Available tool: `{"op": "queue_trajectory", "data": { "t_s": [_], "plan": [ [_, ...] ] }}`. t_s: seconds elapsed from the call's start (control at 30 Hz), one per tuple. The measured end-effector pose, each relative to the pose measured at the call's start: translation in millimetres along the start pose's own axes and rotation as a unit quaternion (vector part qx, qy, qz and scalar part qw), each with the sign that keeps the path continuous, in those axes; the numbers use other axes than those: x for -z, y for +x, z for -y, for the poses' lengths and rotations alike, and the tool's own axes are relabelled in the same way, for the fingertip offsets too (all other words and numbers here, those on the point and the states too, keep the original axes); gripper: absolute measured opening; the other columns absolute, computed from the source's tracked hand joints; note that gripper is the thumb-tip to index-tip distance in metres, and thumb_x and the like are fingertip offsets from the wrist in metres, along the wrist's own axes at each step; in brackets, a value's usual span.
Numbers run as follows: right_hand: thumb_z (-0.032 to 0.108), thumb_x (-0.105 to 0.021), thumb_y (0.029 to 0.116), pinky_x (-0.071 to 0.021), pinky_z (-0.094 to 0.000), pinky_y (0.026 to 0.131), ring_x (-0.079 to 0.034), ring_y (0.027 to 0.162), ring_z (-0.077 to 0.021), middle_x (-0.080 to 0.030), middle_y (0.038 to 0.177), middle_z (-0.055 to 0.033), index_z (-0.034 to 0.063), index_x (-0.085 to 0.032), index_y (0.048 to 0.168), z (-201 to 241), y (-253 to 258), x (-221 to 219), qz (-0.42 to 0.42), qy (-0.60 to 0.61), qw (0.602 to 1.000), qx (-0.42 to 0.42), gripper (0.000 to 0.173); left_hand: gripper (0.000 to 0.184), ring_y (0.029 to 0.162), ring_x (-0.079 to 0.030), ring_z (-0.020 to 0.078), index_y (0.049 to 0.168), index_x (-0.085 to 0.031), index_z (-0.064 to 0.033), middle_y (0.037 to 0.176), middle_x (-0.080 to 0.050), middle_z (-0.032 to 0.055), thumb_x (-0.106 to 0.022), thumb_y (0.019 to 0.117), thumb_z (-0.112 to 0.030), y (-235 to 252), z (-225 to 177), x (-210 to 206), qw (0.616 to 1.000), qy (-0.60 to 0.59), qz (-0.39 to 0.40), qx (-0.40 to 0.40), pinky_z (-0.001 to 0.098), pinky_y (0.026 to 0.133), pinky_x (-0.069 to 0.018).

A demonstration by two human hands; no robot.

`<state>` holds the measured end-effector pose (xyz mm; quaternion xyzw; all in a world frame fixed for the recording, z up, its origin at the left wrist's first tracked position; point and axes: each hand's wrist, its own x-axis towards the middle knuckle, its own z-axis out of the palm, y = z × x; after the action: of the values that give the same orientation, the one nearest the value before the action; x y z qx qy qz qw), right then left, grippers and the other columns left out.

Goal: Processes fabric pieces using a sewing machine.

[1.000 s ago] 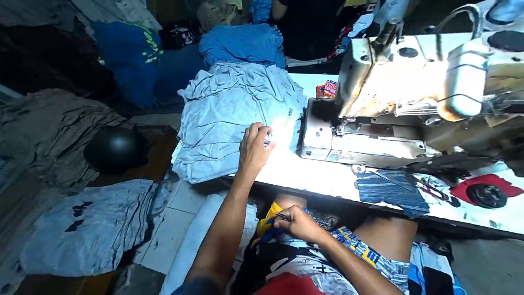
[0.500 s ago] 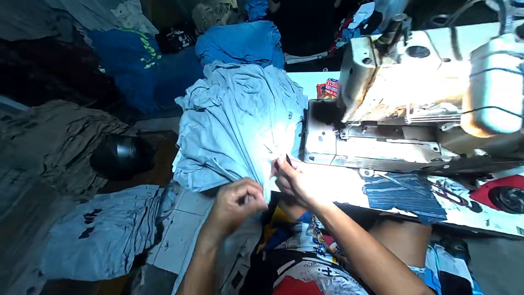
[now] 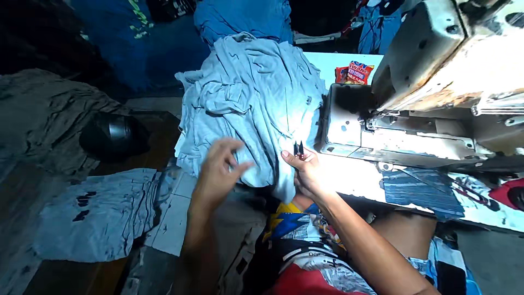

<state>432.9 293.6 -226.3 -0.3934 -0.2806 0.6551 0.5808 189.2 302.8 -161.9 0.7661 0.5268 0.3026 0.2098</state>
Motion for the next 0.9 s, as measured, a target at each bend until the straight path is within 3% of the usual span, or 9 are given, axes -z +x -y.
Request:
{"op": "queue_trajectory", "data": {
  "t_s": [0.1, 0.2, 0.27, 0.47, 0.6, 0.67, 0.73, 0.8, 0.9],
  "plan": [
    [0.004, -0.072, 0.0941, -0.0548, -0.0292, 0.055, -0.062, 0.058, -0.0137, -0.067, 0.074, -0.0126, -0.0030, -0.068, 0.100, 5.3, -7.6, 3.4, 0.011, -0.004, 0.998, 0.055, 0.010, 0.088, 0.093, -0.065, 0.0329, 0.156, -0.042, -0.0199, 0.151, -0.043, 0.0202, -0.084, 0.0827, -0.047, 74.2, 10.5, 10.6, 0.991, 0.082, -0.101, 0.031, 0.0539, 0.071, -0.0566],
    [0.001, -0.073, 0.0923, -0.0599, -0.0332, 0.066, -0.068, 0.070, -0.0164, -0.069, 0.081, -0.0130, -0.0041, -0.068, 0.102, 15.1, -13.9, 13.6, -0.003, -0.016, 0.995, 0.102, 0.012, 0.044, 0.113, -0.061, 0.0427, 0.126, -0.067, -0.0055, 0.133, -0.057, 0.0244, -0.076, 0.0923, -0.033, 138.9, 38.2, 19.2, 0.990, 0.104, -0.090, -0.007, 0.0662, 0.091, -0.0517],
    [0.002, -0.072, 0.0928, -0.0601, -0.0332, 0.068, -0.068, 0.071, -0.0164, -0.069, 0.082, -0.0127, -0.0034, -0.067, 0.105, 21.3, -16.8, 23.5, -0.019, -0.013, 0.994, 0.106, 0.014, 0.037, 0.114, -0.061, 0.0391, 0.116, -0.070, -0.0002, 0.122, -0.063, 0.0238, -0.068, 0.0980, -0.033, 166.6, 38.3, 31.6, 0.992, 0.076, -0.099, -0.008, 0.0629, 0.097, -0.0487],
    [0.014, -0.065, 0.1008, -0.0415, -0.0221, 0.043, -0.047, 0.046, -0.0064, -0.058, 0.062, -0.0051, 0.0036, -0.065, 0.103, 29.0, -21.6, 29.4, -0.038, 0.016, 0.997, 0.065, 0.011, 0.037, 0.080, -0.070, 0.0167, 0.120, -0.062, -0.0027, 0.113, -0.065, 0.0133, -0.067, 0.0982, -0.033, 219.4, 0.9, 65.0, 0.976, -0.083, -0.201, -0.021, 0.0373, 0.072, -0.0628],
    [0.016, -0.070, 0.0979, -0.0436, -0.0240, 0.044, -0.048, 0.046, -0.0077, -0.055, 0.061, -0.0046, 0.0056, -0.064, 0.099, 26.5, -19.0, 19.6, -0.030, 0.007, 0.989, 0.144, 0.012, 0.029, 0.109, -0.058, 0.0210, 0.110, -0.068, -0.0029, 0.121, -0.062, 0.0155, -0.061, 0.1016, -0.030, 233.1, -11.1, 79.5, 0.912, 0.006, -0.353, -0.209, 0.0346, 0.091, -0.0473],
    [0.016, -0.070, 0.0979, -0.0409, -0.0231, 0.043, -0.045, 0.045, -0.0069, -0.053, 0.061, -0.0039, 0.0064, -0.065, 0.103, 23.5, -18.1, 19.7, -0.032, -0.013, 0.987, 0.158, 0.012, 0.032, 0.132, -0.049, 0.0321, 0.118, -0.066, -0.0023, 0.144, -0.050, 0.0229, -0.063, 0.0976, -0.027, 217.0, -15.4, 73.8, 0.934, 0.077, -0.311, -0.161, 0.0436, 0.108, -0.0439],
    [0.014, -0.071, 0.0968, -0.0398, -0.0225, 0.042, -0.043, 0.045, -0.0063, -0.052, 0.061, -0.0030, 0.0077, -0.064, 0.105, 17.1, -16.6, 25.8, -0.034, -0.020, 0.988, 0.147, 0.013, 0.044, 0.139, -0.045, 0.0366, 0.132, -0.058, -0.0027, 0.158, -0.034, 0.0273, -0.067, 0.0903, -0.016, 182.9, -26.4, 56.1, 0.959, 0.084, -0.253, -0.091, 0.0469, 0.106, -0.0480],
    [0.014, -0.074, 0.0952, -0.0386, -0.0228, 0.042, -0.043, 0.045, -0.0069, -0.052, 0.060, -0.0040, 0.0071, -0.064, 0.102, 12.5, -13.8, 31.1, -0.024, -0.013, 0.991, 0.134, 0.013, 0.042, 0.116, -0.058, 0.0267, 0.133, -0.058, -0.0042, 0.143, -0.049, 0.0205, -0.067, 0.0955, -0.021, 131.7, -45.1, 22.9, 0.971, 0.031, -0.228, -0.069, 0.0391, 0.087, -0.0543],
    [0.017, -0.074, 0.0959, -0.0355, -0.0205, 0.039, -0.041, 0.042, -0.0053, -0.047, 0.055, -0.0023, 0.0073, -0.067, 0.098, 10.8, -11.1, 33.6, 0.024, 0.032, 0.995, 0.094, 0.012, 0.028, 0.068, -0.065, 0.0162, 0.115, -0.061, -0.0117, 0.093, -0.067, 0.0047, -0.070, 0.0983, -0.033, 52.4, -64.7, -45.4, 0.988, -0.141, -0.068, -0.002, 0.0345, 0.056, -0.0574]
  ]
}}
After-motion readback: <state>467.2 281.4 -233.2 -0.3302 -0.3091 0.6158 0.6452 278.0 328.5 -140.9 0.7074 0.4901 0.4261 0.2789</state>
